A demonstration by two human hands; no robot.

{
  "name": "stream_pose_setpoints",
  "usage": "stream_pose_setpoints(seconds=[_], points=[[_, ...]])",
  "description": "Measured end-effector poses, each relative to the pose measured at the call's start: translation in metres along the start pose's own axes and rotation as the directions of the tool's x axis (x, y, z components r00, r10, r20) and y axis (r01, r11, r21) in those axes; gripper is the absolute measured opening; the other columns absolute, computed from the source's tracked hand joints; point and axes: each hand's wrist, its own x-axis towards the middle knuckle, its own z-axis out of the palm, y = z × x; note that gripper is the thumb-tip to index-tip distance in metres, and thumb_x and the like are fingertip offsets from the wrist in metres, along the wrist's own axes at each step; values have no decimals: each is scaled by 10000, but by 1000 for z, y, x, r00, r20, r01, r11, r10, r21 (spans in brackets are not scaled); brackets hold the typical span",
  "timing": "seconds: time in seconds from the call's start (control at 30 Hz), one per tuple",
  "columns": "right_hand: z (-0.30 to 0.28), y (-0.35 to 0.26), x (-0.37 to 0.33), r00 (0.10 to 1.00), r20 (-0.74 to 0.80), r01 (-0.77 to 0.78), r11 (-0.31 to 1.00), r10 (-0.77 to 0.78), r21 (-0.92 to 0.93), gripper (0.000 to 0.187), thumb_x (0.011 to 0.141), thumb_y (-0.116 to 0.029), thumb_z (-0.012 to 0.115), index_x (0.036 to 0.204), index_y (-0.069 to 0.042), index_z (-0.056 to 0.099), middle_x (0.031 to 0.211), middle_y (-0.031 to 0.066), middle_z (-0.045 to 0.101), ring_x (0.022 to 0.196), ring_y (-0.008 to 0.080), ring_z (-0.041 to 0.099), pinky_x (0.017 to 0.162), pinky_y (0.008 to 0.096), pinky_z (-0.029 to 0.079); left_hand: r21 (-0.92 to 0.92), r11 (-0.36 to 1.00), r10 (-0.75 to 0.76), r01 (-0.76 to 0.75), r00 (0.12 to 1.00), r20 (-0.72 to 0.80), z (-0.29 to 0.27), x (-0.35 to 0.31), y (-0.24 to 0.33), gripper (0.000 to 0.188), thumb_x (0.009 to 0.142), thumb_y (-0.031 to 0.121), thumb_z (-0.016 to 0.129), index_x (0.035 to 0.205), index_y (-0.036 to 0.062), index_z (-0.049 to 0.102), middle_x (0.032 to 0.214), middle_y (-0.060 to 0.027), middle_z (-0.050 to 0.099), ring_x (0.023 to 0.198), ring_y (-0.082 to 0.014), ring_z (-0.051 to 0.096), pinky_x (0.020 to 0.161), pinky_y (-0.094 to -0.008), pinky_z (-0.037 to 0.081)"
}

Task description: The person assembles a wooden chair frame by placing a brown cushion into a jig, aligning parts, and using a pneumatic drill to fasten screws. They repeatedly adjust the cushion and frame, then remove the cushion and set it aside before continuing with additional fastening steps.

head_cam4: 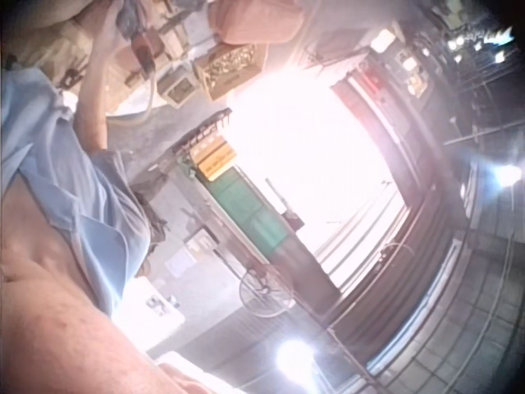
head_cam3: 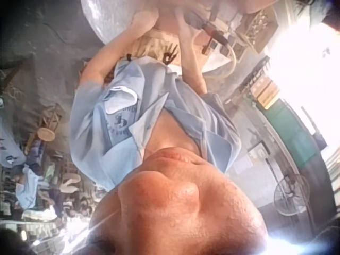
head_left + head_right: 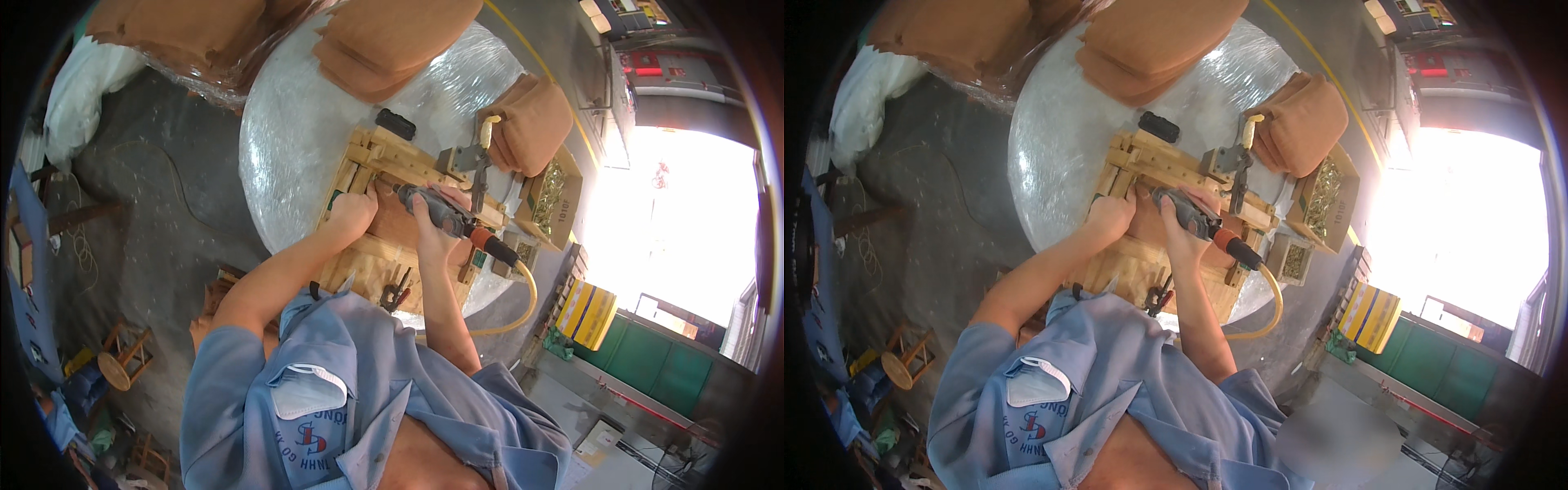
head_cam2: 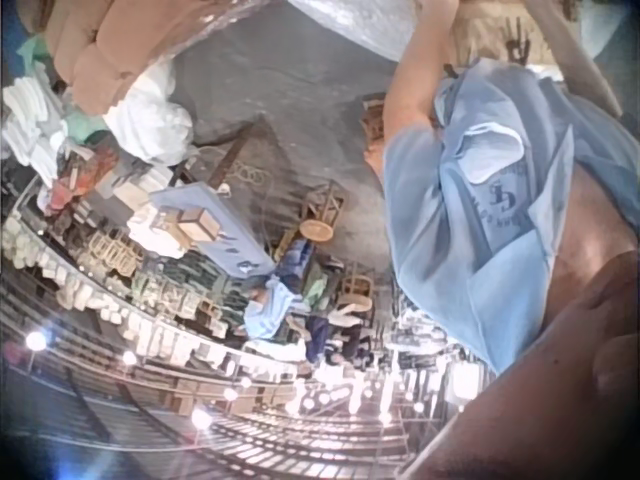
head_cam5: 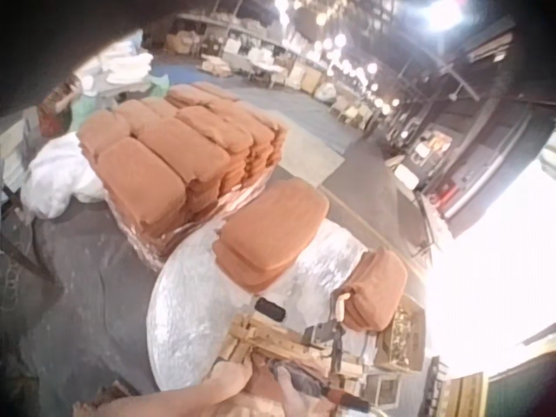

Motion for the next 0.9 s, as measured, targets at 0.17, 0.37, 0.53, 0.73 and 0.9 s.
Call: stream_pose_setpoints(seconds=[0.17,0.37,0.53,0.73,0.9], points=[[8,4,-1,1000,-21,-16,1000,16,5,462,886,8,856,1262,-17,588,1257,159,708,1165,235,708,1051,389,573,-3,1000,21,-21,1000,1,-5,0,-2,694,984,146,636,1623,-49,450,896,-124,821,788,-295,809,669,-438,604],[19,5,0,1000,-15,-11,998,10,-61,455,875,0,861,1251,-16,606,1215,143,717,1136,214,710,1027,364,572,3,999,37,-37,996,-84,-8,-3,-1,540,979,131,661,1479,-63,589,893,-108,821,810,-260,813,643,-390,627],[33,-1,8,998,32,-46,990,51,-136,413,864,-7,866,1210,-16,641,1140,118,734,1063,183,719,971,334,576,-15,999,44,-46,996,-76,-3,1,-1,496,987,125,625,1445,-63,594,864,-140,811,785,-315,810,661,-432,635],[44,1,8,989,113,-86,992,96,-96,365,871,-5,856,1187,-29,676,1121,108,742,1019,172,722,927,326,583,-47,998,44,-45,998,-36,-2,5,-1,401,1015,125,608,1356,-85,626,907,-151,816,815,-297,814,658,-420,638],[33,-4,11,991,102,-80,991,92,-108,402,869,-15,866,1223,-22,674,1159,93,734,1102,179,709,989,334,572,-127,992,-14,3,997,-80,-5,-3,-2,378,1036,161,601,1358,-33,638,908,-179,809,810,-327,809,643,-441,629]])
